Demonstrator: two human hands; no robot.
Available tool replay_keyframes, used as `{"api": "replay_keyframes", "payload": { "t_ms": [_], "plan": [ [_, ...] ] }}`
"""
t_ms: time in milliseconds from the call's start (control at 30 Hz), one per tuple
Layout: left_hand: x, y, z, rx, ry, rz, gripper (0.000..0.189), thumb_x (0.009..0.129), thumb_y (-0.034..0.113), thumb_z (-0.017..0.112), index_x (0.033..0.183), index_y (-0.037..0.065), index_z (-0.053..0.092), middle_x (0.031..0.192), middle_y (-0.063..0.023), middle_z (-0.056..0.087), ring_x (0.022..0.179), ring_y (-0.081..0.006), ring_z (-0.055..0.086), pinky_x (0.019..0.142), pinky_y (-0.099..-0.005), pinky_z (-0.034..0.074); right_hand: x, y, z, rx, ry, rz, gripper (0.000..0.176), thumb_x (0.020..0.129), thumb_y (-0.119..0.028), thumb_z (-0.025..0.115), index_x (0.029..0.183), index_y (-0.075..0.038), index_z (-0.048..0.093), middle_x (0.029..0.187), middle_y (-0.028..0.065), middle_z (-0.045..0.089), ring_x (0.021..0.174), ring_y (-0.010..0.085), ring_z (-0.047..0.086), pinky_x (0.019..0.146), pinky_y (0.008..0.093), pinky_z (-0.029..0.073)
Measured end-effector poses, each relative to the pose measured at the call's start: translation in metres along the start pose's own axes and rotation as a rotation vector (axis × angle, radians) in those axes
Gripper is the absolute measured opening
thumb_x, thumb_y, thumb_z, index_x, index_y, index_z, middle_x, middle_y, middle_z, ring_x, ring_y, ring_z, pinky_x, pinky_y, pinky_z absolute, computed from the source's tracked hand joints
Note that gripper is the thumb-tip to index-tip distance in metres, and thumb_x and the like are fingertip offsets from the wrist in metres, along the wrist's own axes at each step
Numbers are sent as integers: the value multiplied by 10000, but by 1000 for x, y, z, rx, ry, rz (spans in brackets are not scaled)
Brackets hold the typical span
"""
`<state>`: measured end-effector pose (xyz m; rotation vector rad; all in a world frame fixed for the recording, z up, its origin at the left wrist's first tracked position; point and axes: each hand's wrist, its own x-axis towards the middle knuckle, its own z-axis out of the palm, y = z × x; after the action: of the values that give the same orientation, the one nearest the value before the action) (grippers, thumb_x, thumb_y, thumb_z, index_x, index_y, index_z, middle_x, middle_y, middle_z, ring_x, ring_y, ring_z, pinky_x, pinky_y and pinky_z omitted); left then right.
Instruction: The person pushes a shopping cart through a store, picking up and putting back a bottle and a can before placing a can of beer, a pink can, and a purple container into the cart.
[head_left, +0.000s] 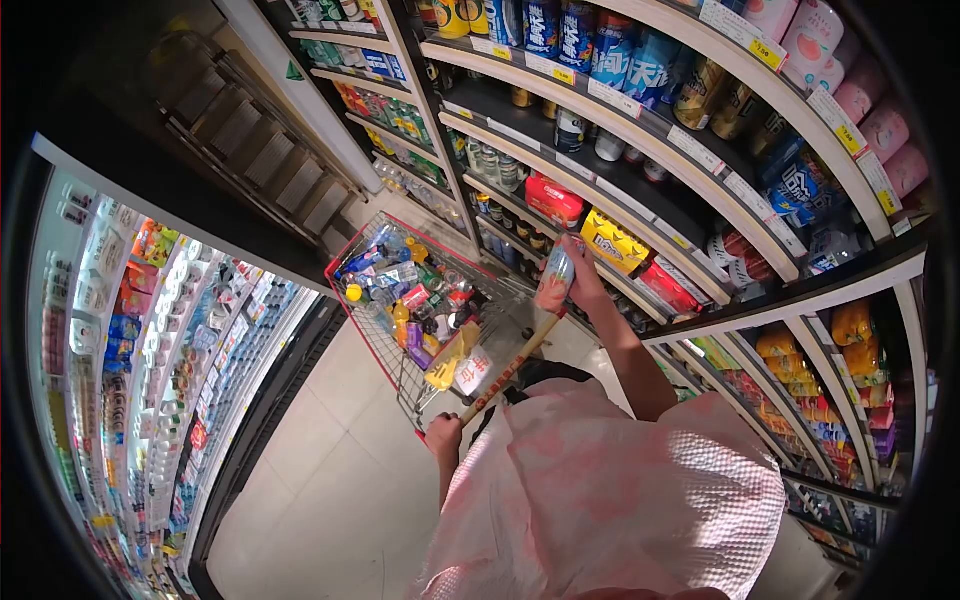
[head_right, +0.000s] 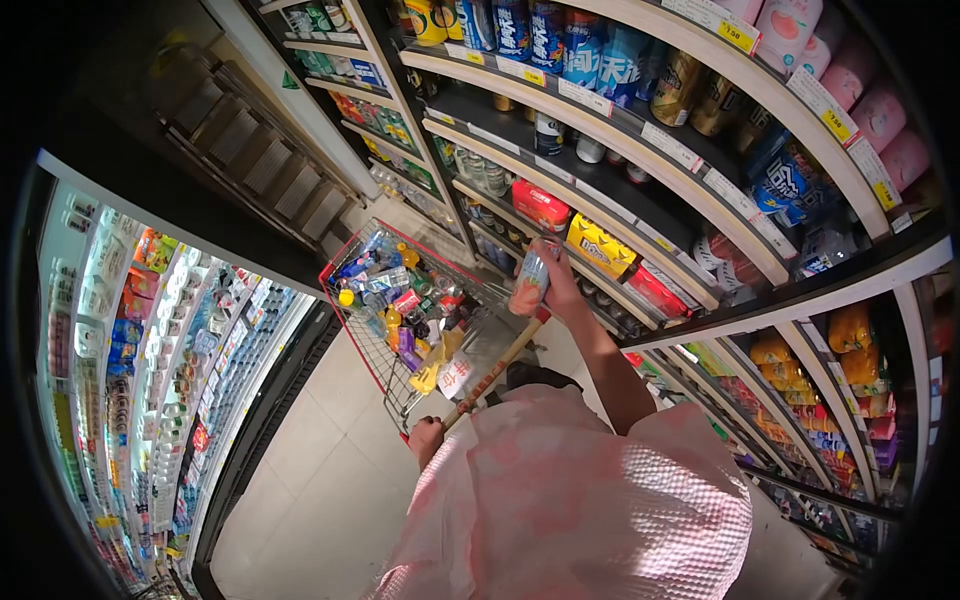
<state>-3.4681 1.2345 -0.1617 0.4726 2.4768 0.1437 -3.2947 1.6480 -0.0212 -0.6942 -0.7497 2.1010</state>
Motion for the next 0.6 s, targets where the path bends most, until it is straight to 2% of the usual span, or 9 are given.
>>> {"api": "replay_keyframes", "payload": {
  "t_ms": [33,133,233,300,600],
  "plan": [
    [3,0,-3,0,-20,9,411,911,394,552,1069,109,802,1058,-223,760,1022,-417,725,919,-504,552,-1,-11,5,33,-8,33,357,1042,-454,638,1178,-132,563,916,114,694,803,255,732,739,402,624],
    [12,5,-15,-25,-109,-7,430,910,393,530,1070,100,801,993,-203,775,1024,-388,735,927,-476,556,-3,-32,21,2,-54,-45,453,1045,-590,549,1148,-151,585,855,114,697,767,239,716,707,381,607],
    [27,1,-17,-48,-172,1,450,912,395,504,1069,93,799,947,-186,781,1023,-372,741,932,-463,557,-8,-50,34,-29,-20,-73,482,1038,-605,554,1118,-129,574,902,88,671,775,217,717,639,358,590],
    [35,-1,-16,-58,-181,7,451,913,393,502,1066,89,798,958,-190,780,1027,-381,738,937,-468,555,-7,-55,35,-8,38,-55,496,1028,-619,561,1126,-133,582,862,108,697,764,228,718,644,363,585],
    [37,2,-26,-14,-96,8,440,941,407,524,1117,101,787,1131,-228,749,1105,-421,703,983,-497,537,-4,-79,35,22,43,-150,517,1030,-624,548,1058,-109,566,798,149,707,736,258,724,627,381,602]
  ]
}}
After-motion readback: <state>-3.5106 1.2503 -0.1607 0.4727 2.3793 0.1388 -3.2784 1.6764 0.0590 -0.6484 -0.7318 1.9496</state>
